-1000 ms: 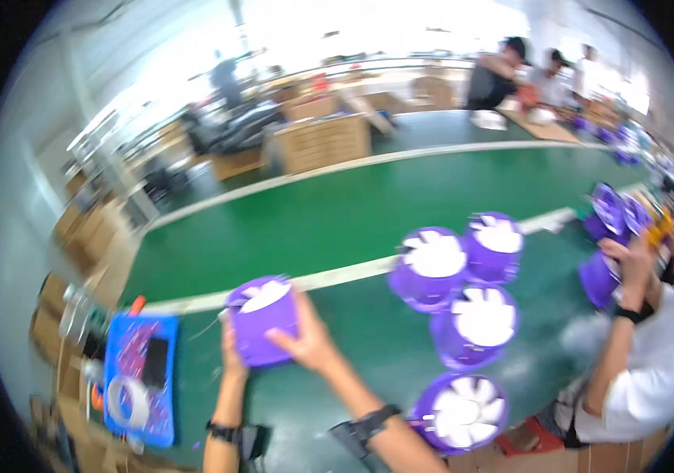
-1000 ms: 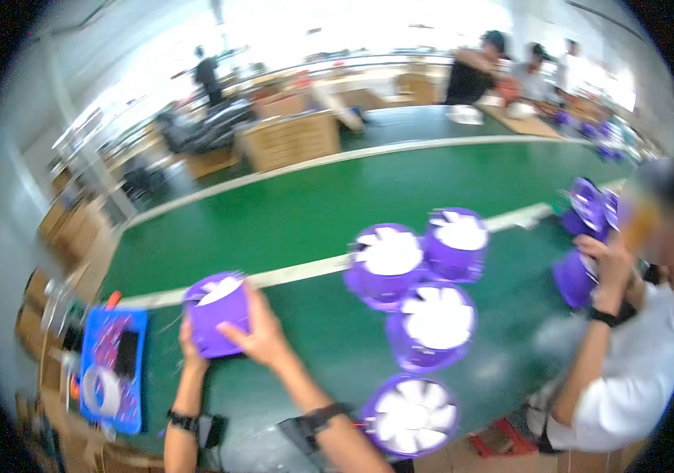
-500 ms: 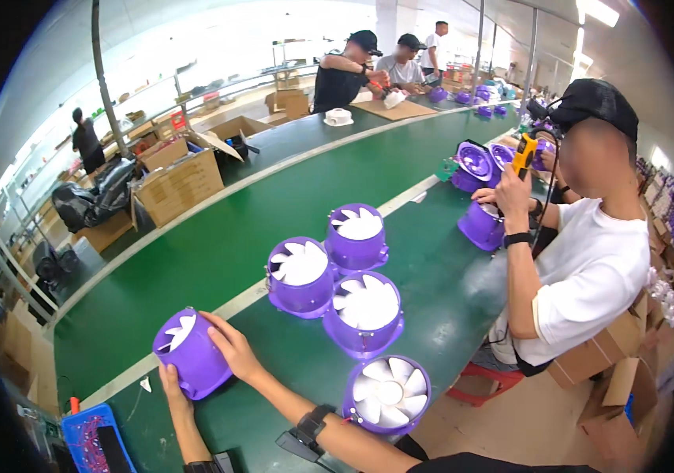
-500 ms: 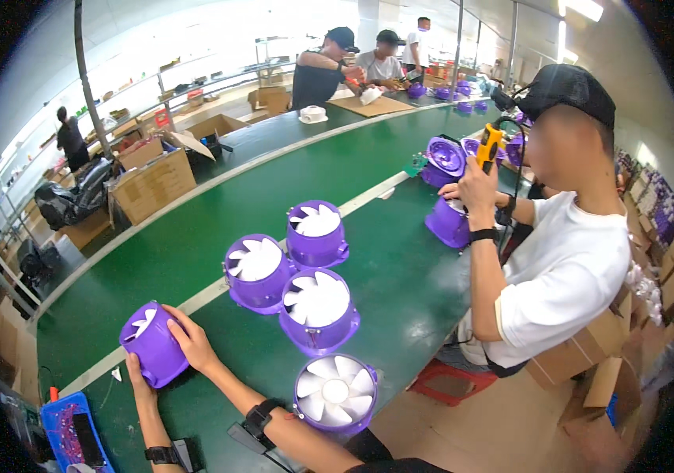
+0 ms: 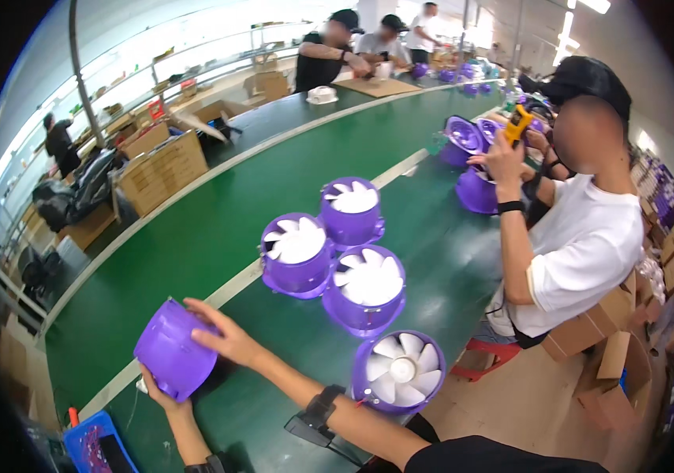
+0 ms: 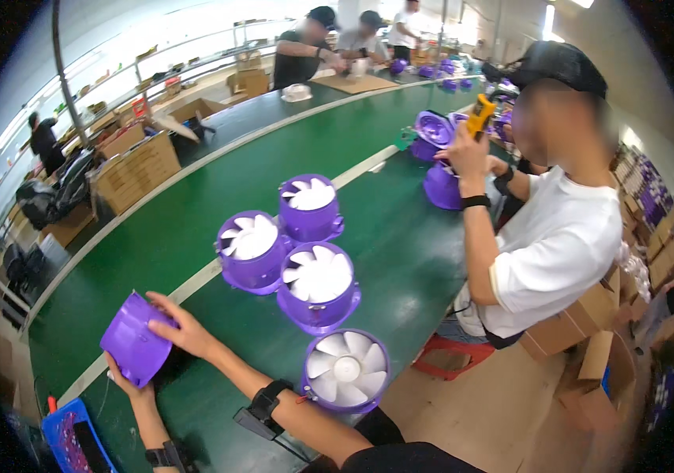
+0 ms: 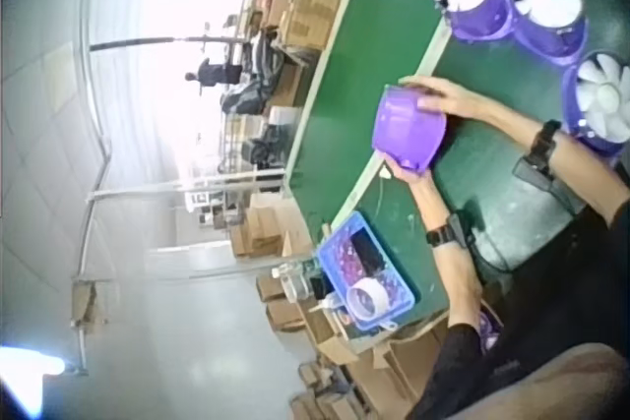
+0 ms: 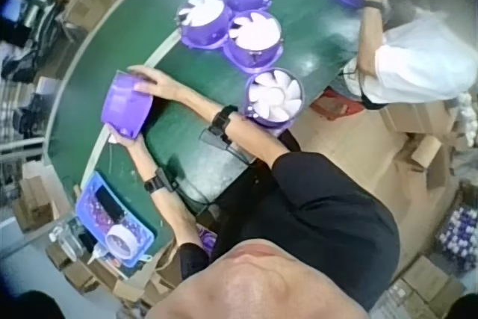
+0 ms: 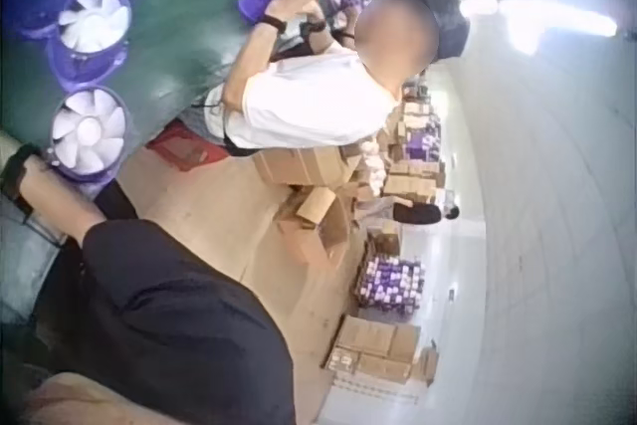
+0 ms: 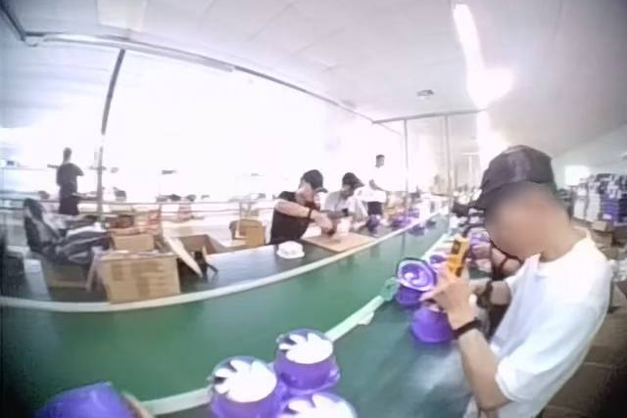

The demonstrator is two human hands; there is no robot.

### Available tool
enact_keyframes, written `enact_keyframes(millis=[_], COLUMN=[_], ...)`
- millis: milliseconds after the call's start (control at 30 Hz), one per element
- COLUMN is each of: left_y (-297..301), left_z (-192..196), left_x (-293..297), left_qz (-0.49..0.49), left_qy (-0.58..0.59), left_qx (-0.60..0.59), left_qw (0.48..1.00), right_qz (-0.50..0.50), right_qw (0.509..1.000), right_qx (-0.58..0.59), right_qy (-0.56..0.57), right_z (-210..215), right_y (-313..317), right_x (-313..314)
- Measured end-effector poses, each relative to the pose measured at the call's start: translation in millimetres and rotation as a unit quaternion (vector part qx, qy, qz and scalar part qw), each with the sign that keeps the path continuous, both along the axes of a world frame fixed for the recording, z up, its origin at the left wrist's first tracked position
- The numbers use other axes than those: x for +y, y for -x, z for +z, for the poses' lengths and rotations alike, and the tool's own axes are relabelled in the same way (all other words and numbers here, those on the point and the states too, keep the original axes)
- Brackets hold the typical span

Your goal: The person assembles purple plastic fan units on a green workbench. They pick up fan housings from a cardboard box, place them on the table, and manipulate the internal components and wires. The person repeatedly turns the units over to inspect the interior and exterior, handling them one at a time.

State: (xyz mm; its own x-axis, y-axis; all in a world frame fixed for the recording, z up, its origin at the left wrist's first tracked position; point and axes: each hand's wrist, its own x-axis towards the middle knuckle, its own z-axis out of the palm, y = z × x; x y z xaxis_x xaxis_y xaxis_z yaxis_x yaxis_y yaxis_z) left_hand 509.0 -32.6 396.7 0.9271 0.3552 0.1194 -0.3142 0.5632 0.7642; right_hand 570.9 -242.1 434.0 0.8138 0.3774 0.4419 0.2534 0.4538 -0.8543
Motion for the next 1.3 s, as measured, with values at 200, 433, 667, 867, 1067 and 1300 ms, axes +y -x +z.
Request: enact_keyframes(millis=[200,433,667,867,1067,1300], left_y=[3,-4,-30,-26,-29,-32], left_z=[13,23,29,11,2,-8], left_x=[-31,-43,-83,-83,-70,-48], left_qz=[-0.016,0.008,0.216,0.149,0.044,0.008], left_qy=[0.068,-0.249,-0.264,-0.360,-0.251,-0.152], left_qx=[-0.025,0.009,0.046,-0.005,-0.002,0.010], left_qw=[0.997,0.968,0.939,0.921,0.967,0.988], right_qz=[0.106,0.030,-0.158,-0.227,-0.205,-0.116], right_qw=[0.963,0.886,0.918,0.937,0.970,0.988], right_qx=[0.211,0.372,0.270,0.215,0.093,0.068], right_qy=[-0.127,-0.274,-0.243,-0.154,-0.093,-0.078], right_z=[7,12,-38,-20,-12,-3], right_y=[2,-5,-26,-17,-17,-17], right_x=[-2,-11,12,-5,-14,-24])
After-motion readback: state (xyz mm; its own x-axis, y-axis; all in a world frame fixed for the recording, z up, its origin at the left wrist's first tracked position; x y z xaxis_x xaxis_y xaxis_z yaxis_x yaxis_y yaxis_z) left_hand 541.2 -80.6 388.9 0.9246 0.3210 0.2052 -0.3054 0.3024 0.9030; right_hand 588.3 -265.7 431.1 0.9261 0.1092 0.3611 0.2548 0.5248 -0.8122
